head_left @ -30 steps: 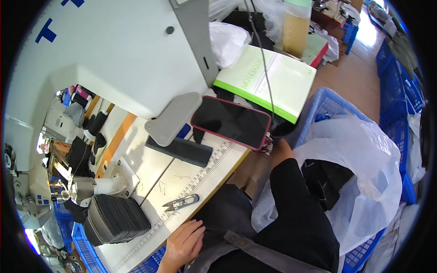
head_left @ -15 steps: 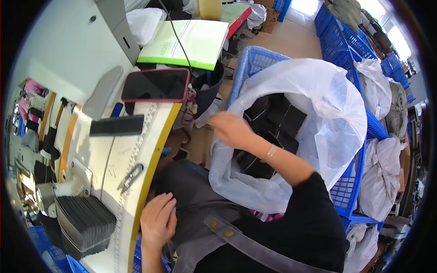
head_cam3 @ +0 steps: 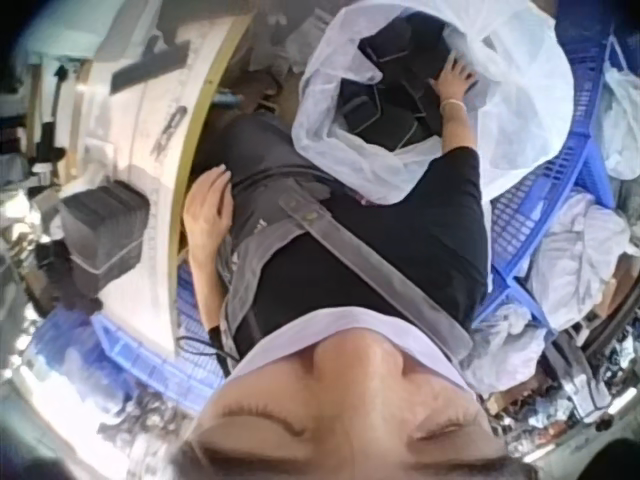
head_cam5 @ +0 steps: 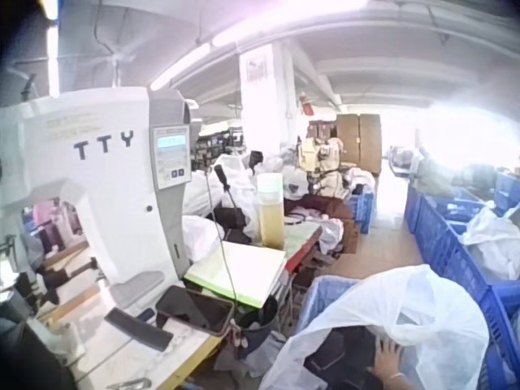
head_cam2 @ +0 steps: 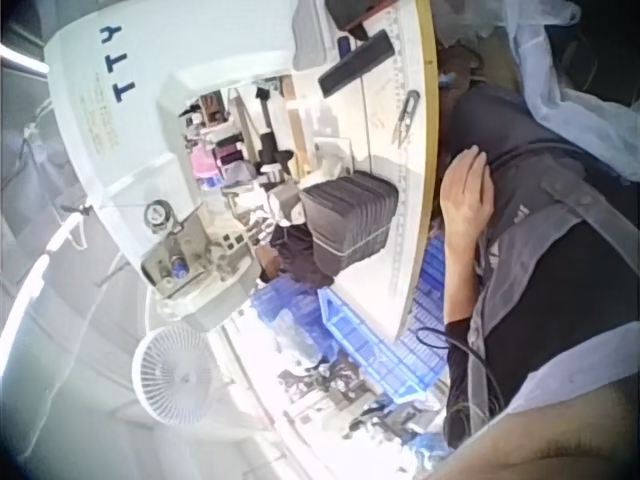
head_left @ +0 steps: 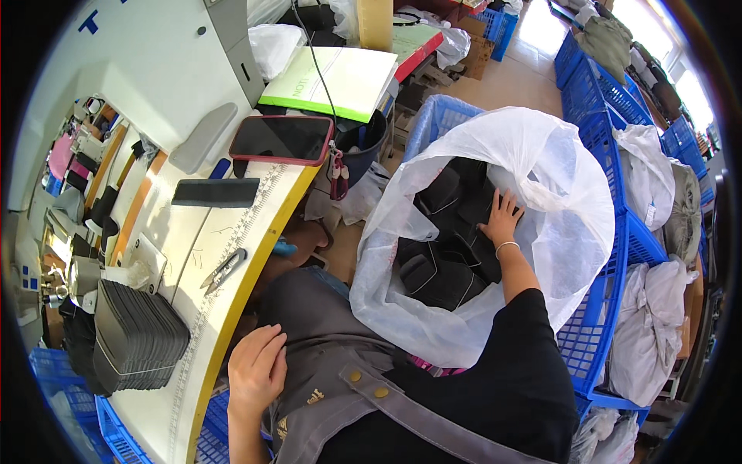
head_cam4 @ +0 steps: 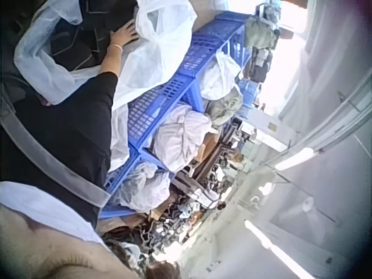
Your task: Counting, stacking, and bundling shoe components at a production station.
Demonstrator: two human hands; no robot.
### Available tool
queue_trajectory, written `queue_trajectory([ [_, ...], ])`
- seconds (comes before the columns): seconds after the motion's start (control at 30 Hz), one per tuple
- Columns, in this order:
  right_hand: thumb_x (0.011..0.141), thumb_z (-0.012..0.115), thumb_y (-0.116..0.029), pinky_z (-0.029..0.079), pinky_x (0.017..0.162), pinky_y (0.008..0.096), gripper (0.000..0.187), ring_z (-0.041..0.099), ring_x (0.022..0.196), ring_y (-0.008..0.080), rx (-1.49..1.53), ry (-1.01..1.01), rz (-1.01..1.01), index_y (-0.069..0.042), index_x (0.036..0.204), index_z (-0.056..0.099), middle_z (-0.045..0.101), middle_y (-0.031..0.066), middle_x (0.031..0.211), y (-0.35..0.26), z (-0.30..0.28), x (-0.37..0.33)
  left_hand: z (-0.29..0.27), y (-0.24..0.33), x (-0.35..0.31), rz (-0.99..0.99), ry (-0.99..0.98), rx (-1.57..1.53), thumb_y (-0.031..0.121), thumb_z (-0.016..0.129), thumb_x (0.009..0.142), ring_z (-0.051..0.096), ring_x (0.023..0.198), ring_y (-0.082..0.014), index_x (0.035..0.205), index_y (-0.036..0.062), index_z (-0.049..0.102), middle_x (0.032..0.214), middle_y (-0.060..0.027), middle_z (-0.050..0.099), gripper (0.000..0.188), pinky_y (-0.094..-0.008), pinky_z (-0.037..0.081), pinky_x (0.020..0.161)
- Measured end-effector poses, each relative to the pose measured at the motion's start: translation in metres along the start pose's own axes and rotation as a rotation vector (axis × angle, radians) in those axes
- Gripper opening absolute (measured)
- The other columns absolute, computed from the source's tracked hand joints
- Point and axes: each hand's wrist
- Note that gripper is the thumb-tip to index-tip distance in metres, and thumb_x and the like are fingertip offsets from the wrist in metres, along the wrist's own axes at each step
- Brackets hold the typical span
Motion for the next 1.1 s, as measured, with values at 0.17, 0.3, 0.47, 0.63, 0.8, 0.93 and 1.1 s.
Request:
queue_trajectory([
  [0.17,0.053,0.087,-0.046,0.022,0.107,0.0637,0.129,0.021,0.14,0.0371,-0.036,-0.038,-0.057,-0.014,0.152,0.011,0.011,0.0164,0.156,0.001,0.01,0.016,0.003,-0.001,0.004,-0.011,-0.019,0.006,-0.005,0.068,0.069,0.064,0.093,-0.0326,0.094,-0.0007,0.067,0.102,-0.0138,0.066,0.026,-0.0403,0.052,0.082],
  [0.3,0.05,0.088,-0.045,0.02,0.108,0.0641,0.135,0.016,0.142,0.0403,-0.101,-0.161,-0.134,-0.019,0.154,0.006,0.002,0.0149,0.159,0.001,-0.003,0.012,0.008,0.002,0.009,-0.011,-0.029,0.01,-0.004,0.068,0.069,0.064,0.093,-0.0322,0.094,-0.0004,0.067,0.102,-0.0136,0.066,0.025,-0.04,0.052,0.082],
  [0.47,0.05,0.087,-0.046,0.017,0.109,0.0654,0.133,0.013,0.143,0.0408,-0.105,-0.147,-0.081,-0.021,0.154,0.008,0.0,0.014,0.159,-0.011,-0.004,0.002,0.009,0.003,0.011,-0.014,-0.057,-0.012,-0.006,0.067,0.07,0.064,0.092,-0.0337,0.096,-0.0005,0.066,0.103,-0.015,0.067,0.026,-0.0394,0.051,0.081],
  [0.63,0.047,0.089,-0.045,0.017,0.108,0.0666,0.137,0.007,0.143,0.0435,-0.142,-0.057,-0.07,-0.023,0.154,0.006,-0.001,0.0153,0.158,-0.008,0.011,0.003,0.004,0.005,0.014,-0.015,-0.078,0.005,-0.005,0.067,0.07,0.064,0.092,-0.0334,0.096,0.0,0.066,0.103,-0.0147,0.067,0.027,-0.0392,0.051,0.081],
  [0.8,0.051,0.087,-0.041,0.016,0.109,0.0666,0.129,0.012,0.143,0.042,-0.201,-0.008,-0.021,-0.024,0.153,0.011,0.006,0.0138,0.158,-0.016,0.022,0.011,0.004,0.009,0.014,0.008,-0.083,0.033,-0.003,0.068,0.069,0.065,0.089,-0.031,0.094,-0.0002,0.067,0.101,-0.0136,0.067,0.025,-0.0385,0.052,0.079],
  [0.93,0.049,0.088,-0.038,0.016,0.109,0.066,0.129,0.015,0.142,0.0407,-0.074,0.051,-0.065,-0.025,0.153,0.012,0.009,0.0132,0.158,-0.014,0.01,-0.001,0.002,0.005,0.005,-0.004,-0.079,0.034,-0.003,0.069,0.069,0.065,0.088,-0.0308,0.094,0.0002,0.066,0.1,-0.0135,0.067,0.025,-0.0382,0.052,0.079],
  [1.1,0.084,0.058,-0.015,0.013,0.109,0.0668,0.083,0.013,0.143,0.04,-0.129,0.003,0.004,-0.029,0.153,0.014,0.003,0.013,0.159,-0.024,0.026,0.023,0.002,0.005,0.004,-0.03,-0.089,0.065,-0.003,0.069,0.069,0.064,0.087,-0.0312,0.094,0.0001,0.066,0.1,-0.0134,0.067,0.026,-0.039,0.052,0.079],
])
Point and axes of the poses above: each hand's wrist, its own x-axis towards the middle knuckle, its own z-axis out of the palm, y = z × x
